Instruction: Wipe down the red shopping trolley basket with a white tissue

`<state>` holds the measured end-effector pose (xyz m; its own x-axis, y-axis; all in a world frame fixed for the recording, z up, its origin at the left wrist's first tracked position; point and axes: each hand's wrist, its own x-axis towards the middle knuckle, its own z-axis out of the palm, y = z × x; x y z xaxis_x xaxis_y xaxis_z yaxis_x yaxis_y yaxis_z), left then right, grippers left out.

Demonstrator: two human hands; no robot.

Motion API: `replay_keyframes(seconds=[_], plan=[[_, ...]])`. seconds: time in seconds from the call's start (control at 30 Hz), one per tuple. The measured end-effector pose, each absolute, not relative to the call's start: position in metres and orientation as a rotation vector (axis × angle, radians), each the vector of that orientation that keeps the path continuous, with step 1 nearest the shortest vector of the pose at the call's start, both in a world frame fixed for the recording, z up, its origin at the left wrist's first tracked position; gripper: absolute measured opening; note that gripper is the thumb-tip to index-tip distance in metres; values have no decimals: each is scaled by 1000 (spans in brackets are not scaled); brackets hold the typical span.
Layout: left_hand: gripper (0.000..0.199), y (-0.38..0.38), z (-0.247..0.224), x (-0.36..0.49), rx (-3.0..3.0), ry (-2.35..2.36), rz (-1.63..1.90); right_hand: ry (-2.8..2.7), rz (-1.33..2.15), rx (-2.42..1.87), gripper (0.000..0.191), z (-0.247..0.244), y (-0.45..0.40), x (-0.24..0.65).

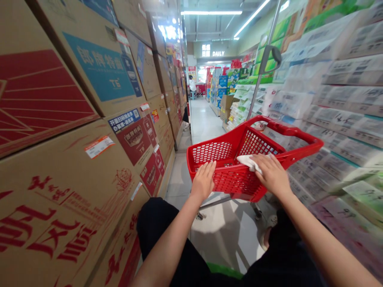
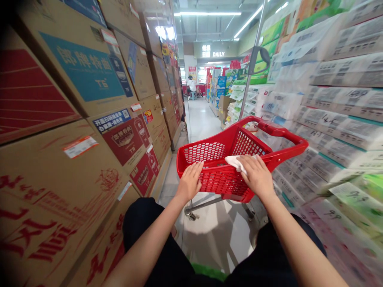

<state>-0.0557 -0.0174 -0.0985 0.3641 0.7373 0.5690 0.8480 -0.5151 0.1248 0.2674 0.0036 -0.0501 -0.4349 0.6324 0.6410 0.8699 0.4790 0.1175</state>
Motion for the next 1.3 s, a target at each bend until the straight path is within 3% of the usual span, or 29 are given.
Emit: replay_keyframes(seconds=[0.3, 0.47, 0.63, 0.87, 1.3], plan=[[81, -23, -101, -38, -2434, -1428, -865, -1900, -645, -1306, 47, -26, -9, 314], [76, -23, -101, -38, -2403, -1454, -876, -1797, -787, -1335, 58, 2, -20, 335], [73, -26, -101, -38, -2381, -1450, -902, -2028, -742, -1322, 65, -25, -4, 329], [73, -30, -104, -40, -2362, -1431, -956, -2236, -530, -1121, 74, -76, -19, 240], [70, -34, -108, -58, -2371, -1380, -1037, -2035, -630, -1258, 68, -40, -3, 315]])
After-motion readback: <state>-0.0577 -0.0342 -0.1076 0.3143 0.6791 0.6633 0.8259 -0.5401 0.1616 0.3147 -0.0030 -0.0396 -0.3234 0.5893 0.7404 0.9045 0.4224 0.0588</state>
